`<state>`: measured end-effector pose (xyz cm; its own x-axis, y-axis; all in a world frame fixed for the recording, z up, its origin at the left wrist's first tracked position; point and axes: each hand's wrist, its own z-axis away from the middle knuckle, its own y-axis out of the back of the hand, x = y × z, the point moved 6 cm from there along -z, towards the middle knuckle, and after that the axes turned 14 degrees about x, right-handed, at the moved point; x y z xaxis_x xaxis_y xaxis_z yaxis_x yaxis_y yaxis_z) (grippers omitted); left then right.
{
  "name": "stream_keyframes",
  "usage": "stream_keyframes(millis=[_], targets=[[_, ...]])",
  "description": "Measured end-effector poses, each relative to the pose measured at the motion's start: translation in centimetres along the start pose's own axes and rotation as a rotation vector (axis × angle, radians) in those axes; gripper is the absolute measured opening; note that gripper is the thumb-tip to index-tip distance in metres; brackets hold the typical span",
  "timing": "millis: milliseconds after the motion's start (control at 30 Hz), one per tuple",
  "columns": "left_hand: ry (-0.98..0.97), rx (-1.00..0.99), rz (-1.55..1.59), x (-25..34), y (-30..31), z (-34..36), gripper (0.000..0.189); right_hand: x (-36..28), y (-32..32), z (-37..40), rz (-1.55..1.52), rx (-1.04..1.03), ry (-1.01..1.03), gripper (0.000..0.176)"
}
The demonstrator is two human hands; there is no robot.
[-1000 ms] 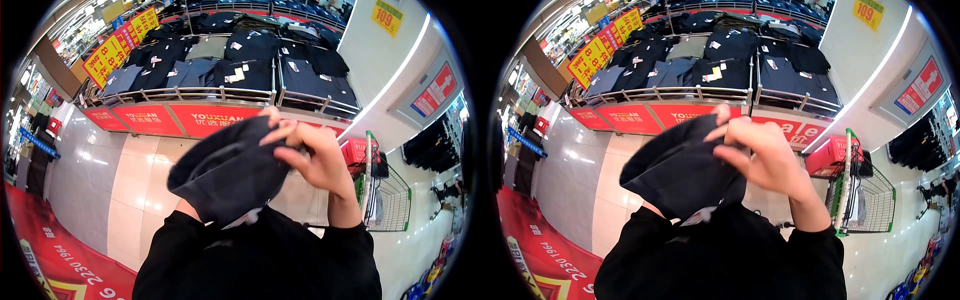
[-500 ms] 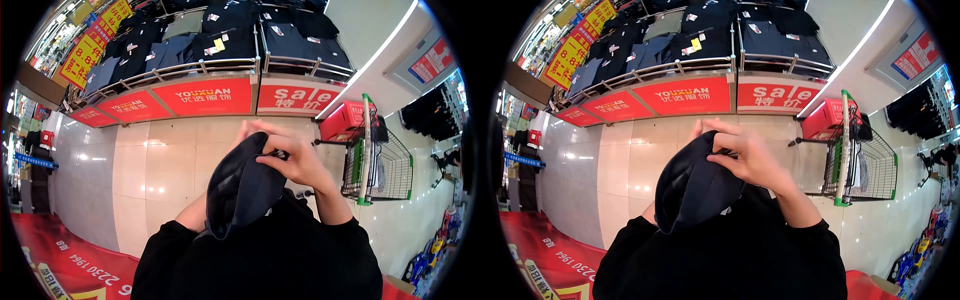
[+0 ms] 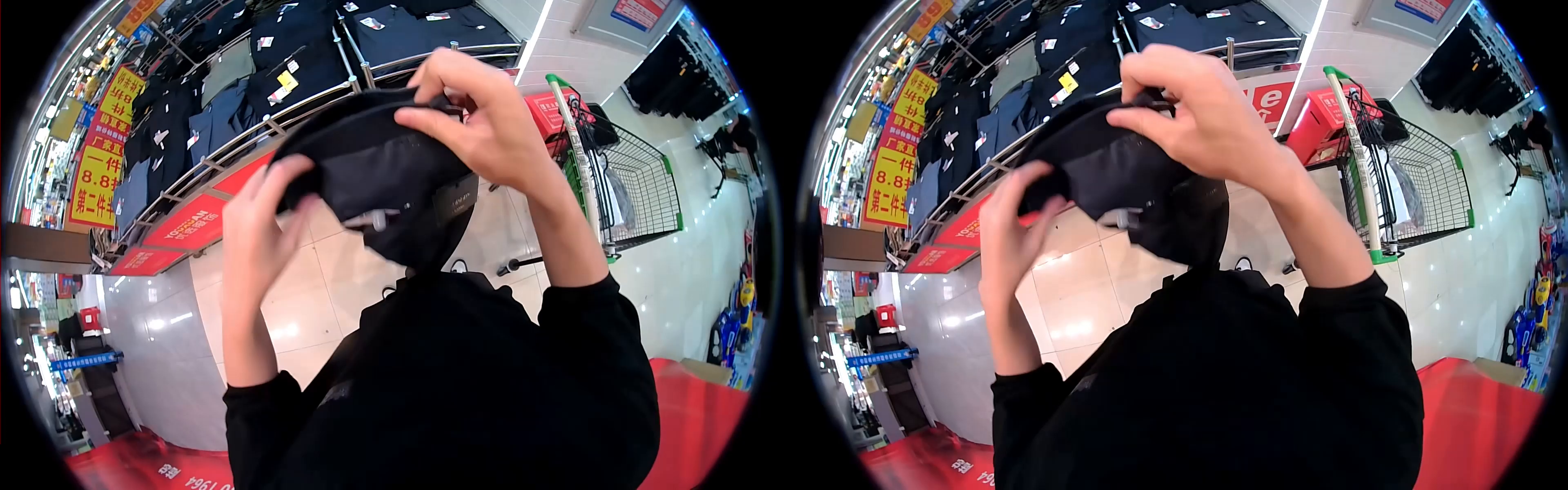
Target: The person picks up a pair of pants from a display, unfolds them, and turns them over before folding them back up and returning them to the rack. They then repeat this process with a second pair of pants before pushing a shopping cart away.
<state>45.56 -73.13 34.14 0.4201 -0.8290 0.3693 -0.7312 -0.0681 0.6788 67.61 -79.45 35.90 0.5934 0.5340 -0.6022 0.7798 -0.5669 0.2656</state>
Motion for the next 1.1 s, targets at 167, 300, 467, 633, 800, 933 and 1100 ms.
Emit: stream_keyframes(millis=[167, 300, 467, 633, 800, 933, 1100], targets=[[-0.272, 0.170, 0.023, 0.4, 0.7, -5.5, 0.031, 0.7, 2.7, -3.4, 0.109, 0.072, 0.045, 0.017], [-0.295, 0.305, 0.310, 2.0, 1.7, -9.5, 0.045, -0.8, 2.8, -3.1, 0.078, 0.010, 0.029, 0.022], [-0.187, 0.225, 0.464, 0.9, 1.1, -11.9, 0.048, -0.2, 6.5, -6.4, 0.124, 0.162, -0.159, 0.021], [-0.078, 0.171, 0.444, -0.6, 0.4, -12.0, 0.033, -1.2, 8.7, -7.5, 0.007, 0.124, -0.236, 0.029], [0.056, 0.176, 0.601, -2.0, 1.1, -12.2, 0.032, -1.0, 7.1, -7.7, 0.232, -0.077, -0.148, 0.018], [0.105, 0.183, 0.631, -2.6, 2.0, -13.0, 0.037, -1.0, 6.6, -8.0, 0.266, -0.063, -0.068, 0.015], [0.237, -0.199, 1.721, -8.5, 3.8, -22.9, 0.037, -2.4, 4.9, -7.3, 0.201, -0.121, -0.202, 0.013]])
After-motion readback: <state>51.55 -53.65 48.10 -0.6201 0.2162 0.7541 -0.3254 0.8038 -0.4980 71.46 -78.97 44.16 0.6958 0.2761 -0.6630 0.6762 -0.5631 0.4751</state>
